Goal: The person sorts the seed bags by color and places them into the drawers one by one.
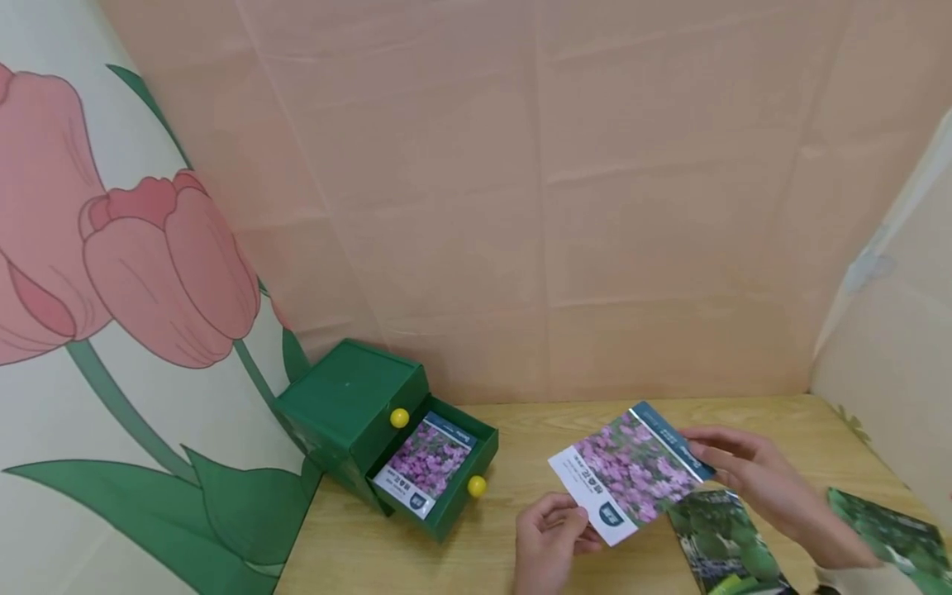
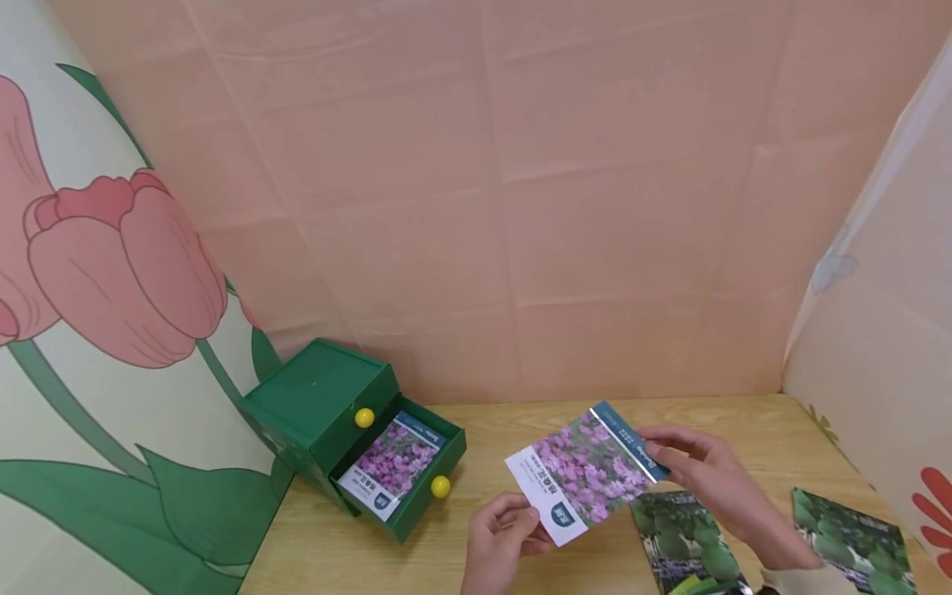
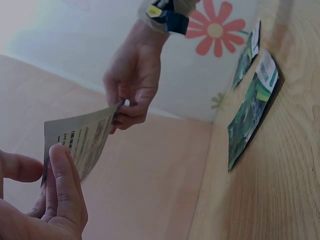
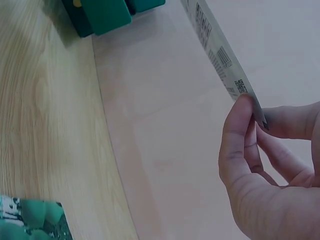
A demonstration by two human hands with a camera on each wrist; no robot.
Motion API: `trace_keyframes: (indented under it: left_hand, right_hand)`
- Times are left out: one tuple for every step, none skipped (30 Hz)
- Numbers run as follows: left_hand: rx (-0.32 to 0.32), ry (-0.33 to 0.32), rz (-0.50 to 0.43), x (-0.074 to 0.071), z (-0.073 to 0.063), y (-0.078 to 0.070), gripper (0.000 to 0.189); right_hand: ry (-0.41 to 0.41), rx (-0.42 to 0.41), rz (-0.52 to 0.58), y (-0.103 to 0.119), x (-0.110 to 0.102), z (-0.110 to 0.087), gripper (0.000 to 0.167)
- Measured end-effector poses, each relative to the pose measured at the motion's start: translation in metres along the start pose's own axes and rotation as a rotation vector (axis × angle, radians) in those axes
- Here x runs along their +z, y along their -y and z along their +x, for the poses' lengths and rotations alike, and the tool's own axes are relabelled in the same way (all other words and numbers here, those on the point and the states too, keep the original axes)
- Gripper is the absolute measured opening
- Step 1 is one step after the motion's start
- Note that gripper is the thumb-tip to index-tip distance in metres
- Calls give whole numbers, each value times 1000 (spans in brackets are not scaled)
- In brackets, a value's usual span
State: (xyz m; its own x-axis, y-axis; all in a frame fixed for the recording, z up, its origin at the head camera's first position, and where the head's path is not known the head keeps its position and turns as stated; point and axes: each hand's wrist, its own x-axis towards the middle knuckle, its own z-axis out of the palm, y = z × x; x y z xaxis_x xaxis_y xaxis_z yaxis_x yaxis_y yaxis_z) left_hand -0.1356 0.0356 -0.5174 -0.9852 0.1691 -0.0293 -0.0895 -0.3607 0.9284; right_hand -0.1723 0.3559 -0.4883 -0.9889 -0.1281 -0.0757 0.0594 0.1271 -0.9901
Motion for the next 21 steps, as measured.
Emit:
trace_keyframes:
  left_hand:
    - [4,-2,1,-1,0,-1,17]
    - [4,-4,6,-3,0,-1,17]
    - [9,-6,10,-4,-1,-2,18]
    - [18,-9,13,-6,-1,-2,18]
    - [22,-12,16,-7,-2,-3,18]
    - [24,-15,19,-9,-3,-4,19]
    - [28,-17,20,-11,-4,-4,19]
    - [28,-20,21,-13,-5,-5,20]
    - [28,-23,21,-15,-6,-6,21]
    - [25,-28,16,-17,-6,-6,21]
    - [14,-35,13,-20,-7,-7,21]
    - [16,-41,10,-22,-7,-8,22]
    - [22,-45,9,-25,-8,-8,23]
    - [25,-49,6,-27,-8,-8,23]
    - [28,-54,2,-29,-8,-9,24]
    - [32,-59,0,-32,-8,-9,25]
    - [38,-64,0,-34,-9,-10,27]
    - [51,-65,0,-36,-9,-10,28]
    - [55,-65,1,-38,-9,-11,29]
    - [59,-66,2,-40,-10,-12,29]
    - [64,-68,5,-42,-10,-13,30]
  right_hand:
    - [-1,-1,12,1,2,1,37]
    - [0,-5,23,2,3,2,36]
    - [4,-11,26,2,5,2,36]
    - [8,-17,25,3,6,3,36]
    - [14,-24,29,4,8,3,36]
    - [21,-33,34,4,9,3,37]
    - [34,-43,40,5,11,4,37]
    - [49,-55,47,5,12,4,37]
    - [70,-67,56,5,14,4,37]
    - [93,-79,71,6,15,5,37]
    - [118,-88,87,6,17,5,38]
    - [143,-96,101,6,19,6,38]
    - [163,-105,110,7,21,6,39]
    - [176,-112,116,7,23,7,40]
    - [182,-117,117,8,25,8,40]
    - [185,-119,116,8,28,9,41]
    - [180,-124,109,9,31,11,41]
    - [175,-127,102,9,34,12,41]
    - [166,-132,94,9,37,14,41]
    - [160,-136,90,10,39,16,40]
    - [156,-139,87,10,42,18,40]
